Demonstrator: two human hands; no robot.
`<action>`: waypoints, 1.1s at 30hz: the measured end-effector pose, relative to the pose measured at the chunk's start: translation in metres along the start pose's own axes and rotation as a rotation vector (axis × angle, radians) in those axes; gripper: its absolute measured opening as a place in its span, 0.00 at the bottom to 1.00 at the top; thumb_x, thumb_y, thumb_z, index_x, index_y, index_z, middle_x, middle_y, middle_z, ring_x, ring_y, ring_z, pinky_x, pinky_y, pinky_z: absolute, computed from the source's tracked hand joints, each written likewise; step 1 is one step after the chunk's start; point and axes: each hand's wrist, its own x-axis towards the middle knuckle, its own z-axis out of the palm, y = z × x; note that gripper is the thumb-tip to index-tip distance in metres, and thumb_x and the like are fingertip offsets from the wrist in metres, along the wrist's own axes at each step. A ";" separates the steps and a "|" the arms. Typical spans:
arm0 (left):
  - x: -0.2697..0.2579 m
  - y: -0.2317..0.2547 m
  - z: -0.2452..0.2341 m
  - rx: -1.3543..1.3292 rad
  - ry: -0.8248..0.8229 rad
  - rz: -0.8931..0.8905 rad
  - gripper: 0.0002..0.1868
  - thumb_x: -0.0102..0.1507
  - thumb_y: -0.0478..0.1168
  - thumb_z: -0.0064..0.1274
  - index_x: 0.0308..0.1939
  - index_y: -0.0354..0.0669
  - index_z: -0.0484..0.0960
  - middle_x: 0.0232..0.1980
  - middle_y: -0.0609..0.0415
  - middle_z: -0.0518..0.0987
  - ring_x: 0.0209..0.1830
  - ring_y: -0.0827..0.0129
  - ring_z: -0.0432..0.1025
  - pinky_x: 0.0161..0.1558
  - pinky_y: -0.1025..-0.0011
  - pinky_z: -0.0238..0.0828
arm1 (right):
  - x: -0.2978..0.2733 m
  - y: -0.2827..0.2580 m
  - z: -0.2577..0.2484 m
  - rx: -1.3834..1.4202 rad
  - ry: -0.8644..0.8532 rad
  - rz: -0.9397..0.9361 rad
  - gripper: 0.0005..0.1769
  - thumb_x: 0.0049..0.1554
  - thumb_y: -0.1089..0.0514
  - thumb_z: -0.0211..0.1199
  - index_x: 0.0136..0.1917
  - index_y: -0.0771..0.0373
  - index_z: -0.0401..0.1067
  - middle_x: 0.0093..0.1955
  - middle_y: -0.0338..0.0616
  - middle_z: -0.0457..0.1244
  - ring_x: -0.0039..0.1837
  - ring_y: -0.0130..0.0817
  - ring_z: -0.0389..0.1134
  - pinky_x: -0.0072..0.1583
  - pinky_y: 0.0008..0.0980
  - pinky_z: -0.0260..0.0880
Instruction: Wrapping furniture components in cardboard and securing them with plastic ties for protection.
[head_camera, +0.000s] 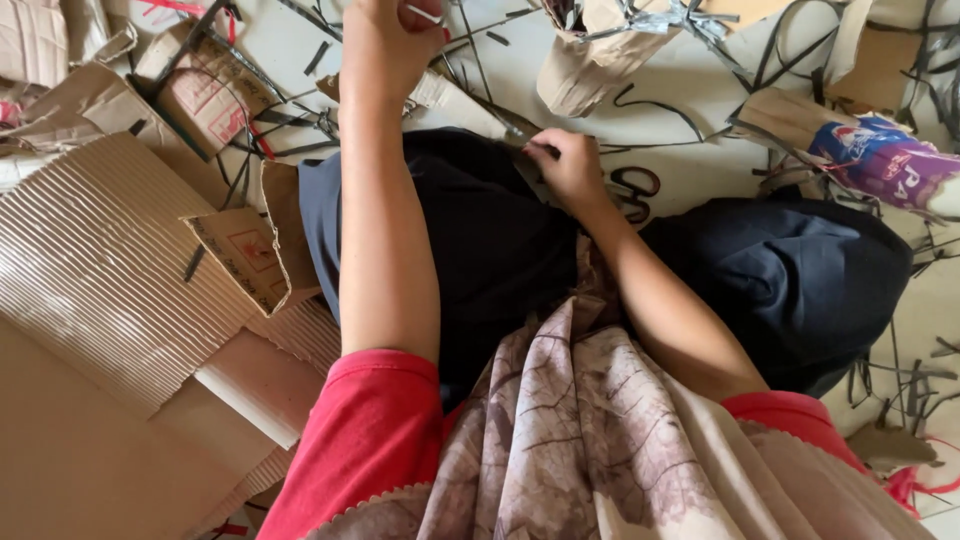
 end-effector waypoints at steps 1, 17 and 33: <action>-0.002 -0.003 -0.001 0.037 0.021 -0.032 0.11 0.52 0.29 0.67 0.37 0.41 0.86 0.29 0.56 0.86 0.23 0.78 0.79 0.21 0.81 0.74 | 0.001 -0.011 -0.011 0.123 0.010 0.029 0.07 0.56 0.65 0.66 0.47 0.70 0.79 0.42 0.44 0.72 0.38 0.33 0.65 0.43 0.29 0.63; -0.028 0.067 0.094 0.140 -1.014 -0.055 0.15 0.67 0.38 0.43 0.36 0.52 0.88 0.31 0.64 0.86 0.32 0.78 0.80 0.39 0.73 0.75 | -0.034 -0.006 -0.128 -0.310 0.199 0.029 0.22 0.57 0.72 0.70 0.64 0.69 0.71 0.57 0.53 0.67 0.57 0.49 0.68 0.59 0.41 0.68; -0.029 0.018 0.098 0.148 -0.286 0.012 0.23 0.58 0.46 0.68 0.52 0.40 0.79 0.42 0.47 0.85 0.38 0.58 0.81 0.40 0.64 0.78 | -0.050 0.082 -0.177 0.928 0.971 0.722 0.05 0.58 0.71 0.65 0.43 0.64 0.76 0.30 0.43 0.64 0.24 0.25 0.56 0.24 0.24 0.49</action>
